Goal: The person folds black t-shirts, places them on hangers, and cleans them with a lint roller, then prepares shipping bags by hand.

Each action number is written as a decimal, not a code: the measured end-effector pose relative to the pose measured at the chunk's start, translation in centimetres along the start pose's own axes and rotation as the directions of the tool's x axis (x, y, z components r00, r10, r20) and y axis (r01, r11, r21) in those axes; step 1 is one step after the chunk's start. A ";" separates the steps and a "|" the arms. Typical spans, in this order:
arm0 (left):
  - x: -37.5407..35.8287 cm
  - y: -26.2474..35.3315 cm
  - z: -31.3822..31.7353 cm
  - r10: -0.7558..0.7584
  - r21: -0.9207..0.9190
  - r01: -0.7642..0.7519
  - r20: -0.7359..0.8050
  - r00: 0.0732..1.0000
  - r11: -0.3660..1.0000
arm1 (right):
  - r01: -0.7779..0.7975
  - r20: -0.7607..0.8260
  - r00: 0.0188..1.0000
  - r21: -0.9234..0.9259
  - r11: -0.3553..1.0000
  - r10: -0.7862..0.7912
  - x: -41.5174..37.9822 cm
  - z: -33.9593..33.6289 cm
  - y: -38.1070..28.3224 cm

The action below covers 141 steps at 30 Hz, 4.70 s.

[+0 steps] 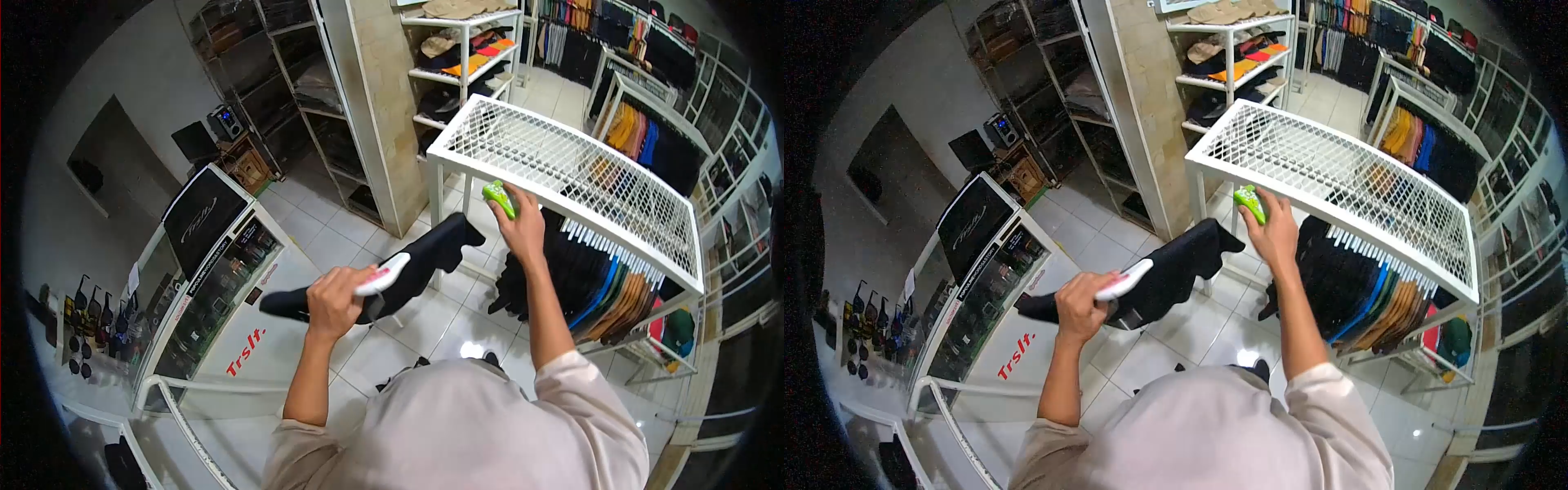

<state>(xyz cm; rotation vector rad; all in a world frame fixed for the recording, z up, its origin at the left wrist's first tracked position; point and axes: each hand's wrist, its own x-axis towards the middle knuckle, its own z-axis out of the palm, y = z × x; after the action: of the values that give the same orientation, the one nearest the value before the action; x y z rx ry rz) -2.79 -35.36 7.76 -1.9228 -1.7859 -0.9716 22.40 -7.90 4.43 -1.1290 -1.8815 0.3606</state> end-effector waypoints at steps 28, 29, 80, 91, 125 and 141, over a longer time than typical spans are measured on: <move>4.7 3.0 4.6 -0.575 -0.695 0.673 0.451 0.682 0.253 | -0.015 -0.427 0.904 0.020 1.000 0.022 -6.3 -2.5 2.1; 4.8 3.2 5.2 -0.555 -0.692 0.664 0.447 0.701 0.282 | 0.064 -0.409 0.912 0.076 0.995 -0.027 -6.9 -3.4 0.8; 7.3 10.1 46.6 -0.103 -0.560 0.575 0.657 0.747 0.596 | -0.710 0.419 0.623 0.658 0.251 0.661 -16.9 6.2 19.8; 6.2 9.7 47.2 -0.143 -0.603 0.711 0.718 0.682 0.363 | -0.783 0.401 0.590 0.496 0.375 0.701 -9.7 5.6 22.6; 4.9 13.5 53.6 -0.219 -0.627 0.641 0.617 0.755 0.444 | -0.542 -0.199 0.829 -0.055 0.839 0.523 -12.6 2.6 26.0; 6.4 15.6 53.9 -0.028 -0.621 0.770 0.775 0.631 0.149 | -0.535 -0.099 0.834 0.099 0.839 0.543 -12.7 0.8 27.8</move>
<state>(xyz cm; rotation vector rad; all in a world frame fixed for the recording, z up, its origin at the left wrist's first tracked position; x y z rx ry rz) 25.51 2.61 -22.94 -2.6328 -2.5858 -2.3426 39.82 -3.08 -20.23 -1.5945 -1.4009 0.6472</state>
